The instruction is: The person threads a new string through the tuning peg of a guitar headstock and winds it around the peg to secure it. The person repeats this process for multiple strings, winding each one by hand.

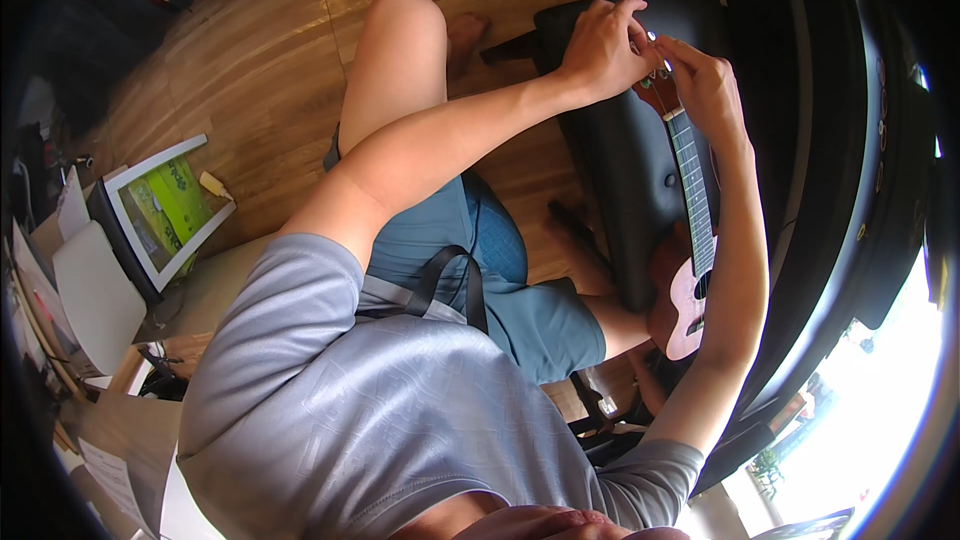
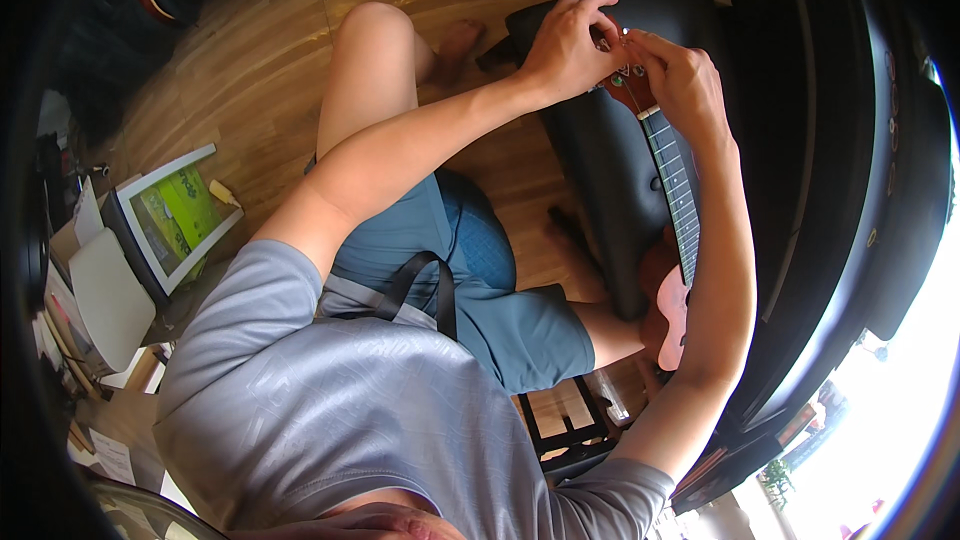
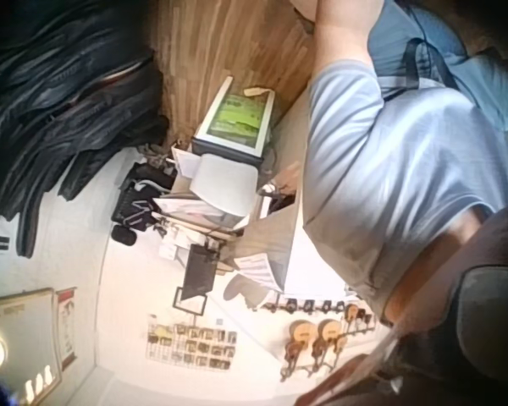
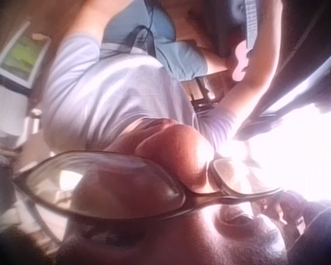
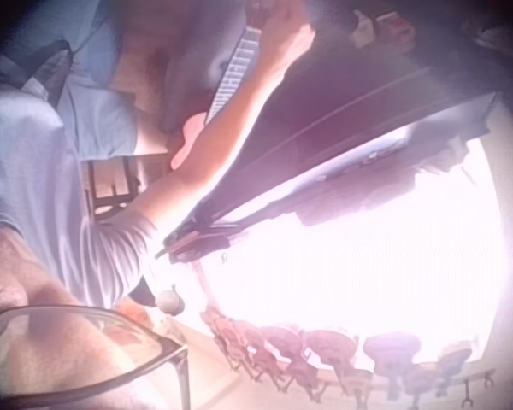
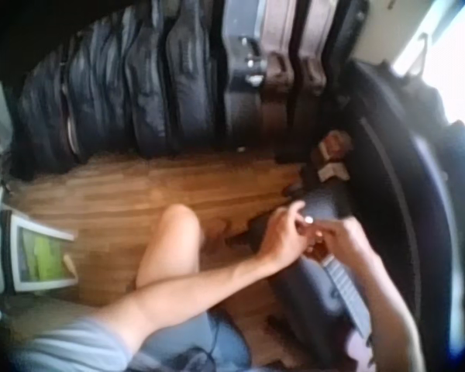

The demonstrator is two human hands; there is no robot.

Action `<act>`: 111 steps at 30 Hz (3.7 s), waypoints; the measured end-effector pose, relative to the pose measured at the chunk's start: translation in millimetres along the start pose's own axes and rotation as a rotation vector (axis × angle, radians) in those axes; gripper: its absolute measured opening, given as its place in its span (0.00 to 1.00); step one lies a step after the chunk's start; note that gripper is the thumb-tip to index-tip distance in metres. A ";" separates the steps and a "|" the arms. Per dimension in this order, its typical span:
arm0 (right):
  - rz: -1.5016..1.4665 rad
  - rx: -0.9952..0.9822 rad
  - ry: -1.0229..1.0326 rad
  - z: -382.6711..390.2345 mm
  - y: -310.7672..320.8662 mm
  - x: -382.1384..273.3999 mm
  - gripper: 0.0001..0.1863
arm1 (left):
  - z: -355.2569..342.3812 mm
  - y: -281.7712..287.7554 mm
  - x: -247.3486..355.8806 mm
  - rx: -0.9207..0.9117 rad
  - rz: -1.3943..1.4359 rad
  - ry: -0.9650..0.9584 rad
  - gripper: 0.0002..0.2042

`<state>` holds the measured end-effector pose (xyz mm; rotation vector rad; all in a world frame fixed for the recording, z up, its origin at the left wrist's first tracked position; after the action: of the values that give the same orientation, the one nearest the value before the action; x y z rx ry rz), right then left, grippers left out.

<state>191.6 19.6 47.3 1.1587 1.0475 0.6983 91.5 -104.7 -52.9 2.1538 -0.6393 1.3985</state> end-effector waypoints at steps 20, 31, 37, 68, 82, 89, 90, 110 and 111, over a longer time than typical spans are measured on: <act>-0.283 -0.039 -0.252 2.4 -6.2 19.5 0.15 | -9.0 3.1 -6.6 -0.107 -0.050 0.005 0.27; -0.216 -0.105 -0.254 -9.4 1.7 14.6 0.16 | -11.3 6.3 -1.5 -0.165 -0.066 0.031 0.28; -0.157 -0.002 -0.190 -0.1 -4.9 19.8 0.12 | -13.2 6.4 -4.2 -0.171 -0.082 0.005 0.28; -0.149 0.265 0.051 3.3 -1.5 3.4 0.06 | -6.9 6.7 18.1 -0.019 -0.203 -0.131 0.24; -0.073 0.194 0.102 -0.1 1.8 3.0 0.08 | -10.7 5.6 10.0 -0.093 0.079 0.023 0.16; -0.158 0.149 -0.012 -2.7 4.6 -1.1 0.08 | -15.3 12.9 -2.0 -0.122 0.145 -0.012 0.13; -0.169 0.144 -0.017 -2.5 5.0 -1.8 0.08 | -14.3 14.9 4.4 -0.124 0.114 -0.015 0.13; -0.212 -0.009 -0.204 -16.3 13.2 -17.6 0.09 | -13.6 20.5 20.8 -0.100 -0.131 -0.118 0.20; -0.197 -0.014 -0.222 -16.8 13.6 -17.5 0.09 | -13.6 19.4 20.1 -0.101 -0.114 -0.110 0.20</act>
<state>170.3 14.7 64.6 1.0775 0.9512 0.4116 77.4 -113.5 -26.6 2.1623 -0.6032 1.1709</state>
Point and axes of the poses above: each hand's wrist, its own z-axis away from the middle knuckle, its own y-axis out of the back of the hand, x = y × z, the point moved 1 cm from there along -z, towards the middle knuckle, and after that the axes turned 6 degrees about -y, right-handed, at the moved point
